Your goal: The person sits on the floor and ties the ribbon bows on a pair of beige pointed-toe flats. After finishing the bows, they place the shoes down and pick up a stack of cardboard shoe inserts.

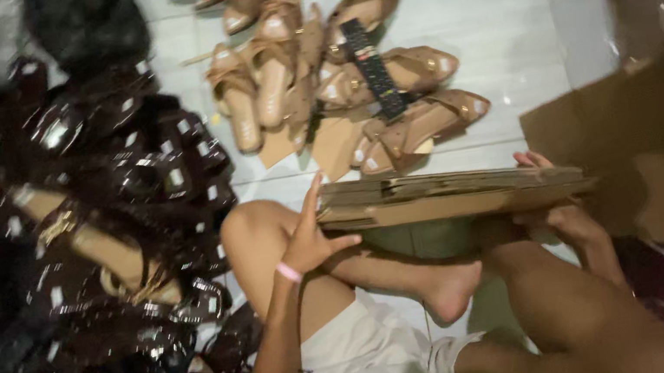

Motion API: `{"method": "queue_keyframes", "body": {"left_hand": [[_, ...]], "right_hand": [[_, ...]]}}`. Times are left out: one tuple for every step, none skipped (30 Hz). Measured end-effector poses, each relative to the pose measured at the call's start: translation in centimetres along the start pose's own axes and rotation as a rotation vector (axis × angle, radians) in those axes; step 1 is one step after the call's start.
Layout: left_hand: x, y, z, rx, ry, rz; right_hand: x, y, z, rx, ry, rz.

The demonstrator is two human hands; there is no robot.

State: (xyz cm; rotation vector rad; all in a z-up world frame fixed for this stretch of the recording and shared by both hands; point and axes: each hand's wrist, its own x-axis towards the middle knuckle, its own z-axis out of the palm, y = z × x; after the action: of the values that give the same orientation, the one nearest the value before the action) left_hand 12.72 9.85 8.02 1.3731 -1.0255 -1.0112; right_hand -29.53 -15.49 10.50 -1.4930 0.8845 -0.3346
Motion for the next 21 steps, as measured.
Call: {"method": "queue_keyframes", "body": {"left_hand": [[-0.2,-0.2,0.0,-0.009,-0.025,0.0],[-0.4,-0.4,-0.3,-0.018,-0.05,0.0],[-0.7,-0.6,-0.4,-0.026,-0.06,-0.002],[-1.1,-0.8,-0.5,-0.045,-0.069,-0.055],[-0.9,-1.0,-0.6,-0.058,-0.056,-0.099],[-0.7,-1.1,-0.6,-0.07,-0.044,-0.143],[-0.7,-1.3,-0.4,-0.015,-0.025,-0.095],[-0.6,-1.4,0.0,0.04,-0.007,-0.046],[-0.2,-1.7,0.4,0.092,0.001,0.009],[0.1,-1.8,0.7,0.106,0.034,0.005],[0.7,-2.0,1.1,0.11,0.044,0.007],[1.1,-2.1,1.3,0.114,0.055,0.009],[1.3,-2.0,1.5,0.096,0.061,-0.02],[1.2,-1.7,1.4,0.079,0.066,-0.05],[1.5,-1.4,1.3,0.062,0.069,-0.078],[1.8,-0.9,0.8,-0.277,0.038,-0.326],[2.2,-0.3,0.3,-0.608,0.017,-0.588],[2.6,0.4,-0.1,0.056,0.049,-0.201],[2.7,1.4,-0.6,0.699,0.102,0.218],[2.9,2.3,-0.9,0.779,0.04,0.215],[2.7,3.4,-1.5,0.87,-0.02,0.205]], "right_hand": [[-0.7,0.6,0.4,-0.002,0.041,-0.019],[-1.4,1.1,0.8,0.067,0.049,-0.015],[-1.6,1.5,1.0,0.133,0.042,-0.013],[-2.3,1.8,1.4,0.2,0.036,-0.012],[-1.6,1.8,1.3,0.104,0.068,0.048],[-1.0,1.8,1.1,0.008,0.101,0.107],[-1.2,1.9,1.4,-0.08,0.142,0.174],[-1.2,2.1,1.6,-0.057,0.132,0.107],[-1.0,2.3,1.7,-0.035,0.133,0.039],[-0.7,2.6,1.6,-0.014,0.135,-0.03],[-0.5,2.7,1.6,-0.277,0.144,-0.036],[0.2,3.0,1.7,-0.54,0.148,-0.031],[0.1,3.0,1.4,-0.805,0.158,-0.005],[-0.2,3.1,1.4,-0.419,0.189,-0.02],[-0.2,3.2,1.8,-0.038,0.226,-0.055],[0.0,3.2,2.0,-0.051,0.233,-0.049],[0.2,3.1,2.1,-0.135,0.227,-0.036],[0.4,2.9,2.2,-0.207,0.22,-0.029],[0.5,2.7,2.7,-0.284,0.201,0.005],[0.6,2.5,3.1,-0.34,0.184,0.033],[0.8,2.5,4.0,-0.373,0.16,0.053]]}}
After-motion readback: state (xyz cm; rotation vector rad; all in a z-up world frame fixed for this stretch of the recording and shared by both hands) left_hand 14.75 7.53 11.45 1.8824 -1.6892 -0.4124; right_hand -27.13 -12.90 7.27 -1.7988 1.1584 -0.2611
